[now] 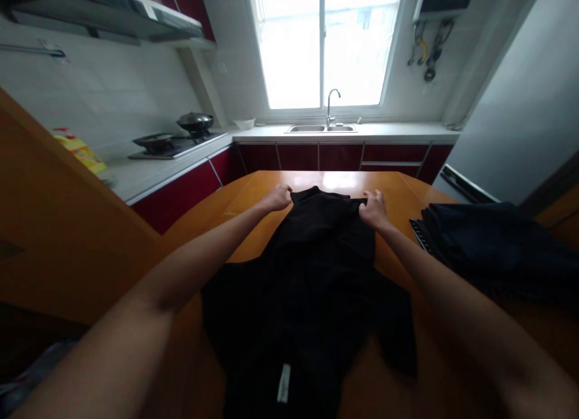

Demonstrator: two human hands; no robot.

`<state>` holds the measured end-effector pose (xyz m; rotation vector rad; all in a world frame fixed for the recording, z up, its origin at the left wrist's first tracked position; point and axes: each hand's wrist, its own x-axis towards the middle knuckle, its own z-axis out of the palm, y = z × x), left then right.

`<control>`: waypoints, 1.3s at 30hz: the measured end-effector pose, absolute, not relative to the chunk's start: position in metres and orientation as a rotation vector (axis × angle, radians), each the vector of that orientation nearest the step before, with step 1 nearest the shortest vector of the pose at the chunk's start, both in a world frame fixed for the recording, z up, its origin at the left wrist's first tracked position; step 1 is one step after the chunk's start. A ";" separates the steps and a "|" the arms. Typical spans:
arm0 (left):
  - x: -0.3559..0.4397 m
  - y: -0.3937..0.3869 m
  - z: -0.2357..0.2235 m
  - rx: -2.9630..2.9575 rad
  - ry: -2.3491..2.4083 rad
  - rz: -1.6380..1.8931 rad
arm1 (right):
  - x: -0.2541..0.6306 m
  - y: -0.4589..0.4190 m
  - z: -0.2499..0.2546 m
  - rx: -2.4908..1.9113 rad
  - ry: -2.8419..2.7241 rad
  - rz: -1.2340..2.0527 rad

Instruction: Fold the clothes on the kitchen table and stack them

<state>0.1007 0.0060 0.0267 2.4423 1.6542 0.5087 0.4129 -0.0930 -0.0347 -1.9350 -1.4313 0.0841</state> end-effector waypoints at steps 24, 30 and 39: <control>-0.108 -0.234 0.001 2.175 1.344 0.405 | 0.465 -0.365 -0.037 -1.832 -1.970 0.284; -0.113 -0.271 0.020 2.093 1.204 0.143 | 0.513 -0.386 -0.044 -1.815 -2.052 0.401; -0.113 -0.306 0.019 2.121 1.206 0.087 | 0.533 -0.383 -0.077 -1.890 -2.077 0.310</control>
